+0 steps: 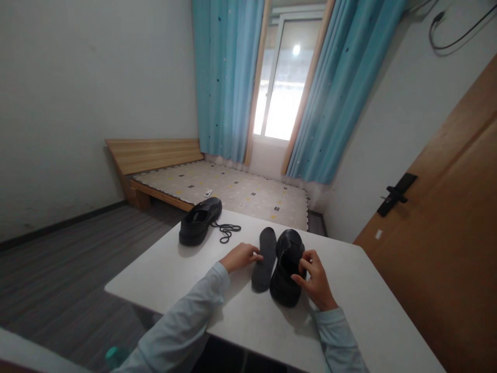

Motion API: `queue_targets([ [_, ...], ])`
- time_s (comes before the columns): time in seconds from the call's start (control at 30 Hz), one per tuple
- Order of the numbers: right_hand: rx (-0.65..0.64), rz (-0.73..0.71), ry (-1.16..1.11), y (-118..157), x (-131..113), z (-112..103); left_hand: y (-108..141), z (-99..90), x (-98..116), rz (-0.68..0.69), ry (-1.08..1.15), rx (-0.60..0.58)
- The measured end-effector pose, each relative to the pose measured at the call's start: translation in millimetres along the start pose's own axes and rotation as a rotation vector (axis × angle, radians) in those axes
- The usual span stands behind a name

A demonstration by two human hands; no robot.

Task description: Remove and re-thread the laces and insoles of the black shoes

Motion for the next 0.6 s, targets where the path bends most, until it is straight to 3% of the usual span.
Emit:
queue_targets([
  [0.13, -0.001, -0.004, -0.027, 1.1, -2.7, 0.2, 4.2, -26.1, -14.8, -0.118, -0.245, 0.198],
  [0.27, -0.002, -0.006, -0.043, 3.1, -3.9, 0.7, 13.9, -59.0, -26.4, -0.201, -0.333, 0.432],
  [0.37, 0.001, 0.005, -0.038, 4.3, -2.8, 1.1, 21.7, -73.2, -36.3, -0.271, -0.383, 0.565],
  [0.47, 0.007, 0.009, -0.021, 4.6, -2.0, 1.2, 26.1, -72.6, -48.7, -0.369, -0.432, 0.589],
  [0.6, 0.023, 0.007, -0.011, 4.4, -1.9, -0.3, 24.2, -56.1, -65.4, -0.469, -0.431, 0.451],
])
Point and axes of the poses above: each hand's wrist, its own y-axis away from the middle knuckle, its own z-axis out of the palm, x = y × z, the point moved 10 cm from there along -y, towards the middle knuckle, and after that the axes turned 3 degrees about x, right-handed, at the moved point
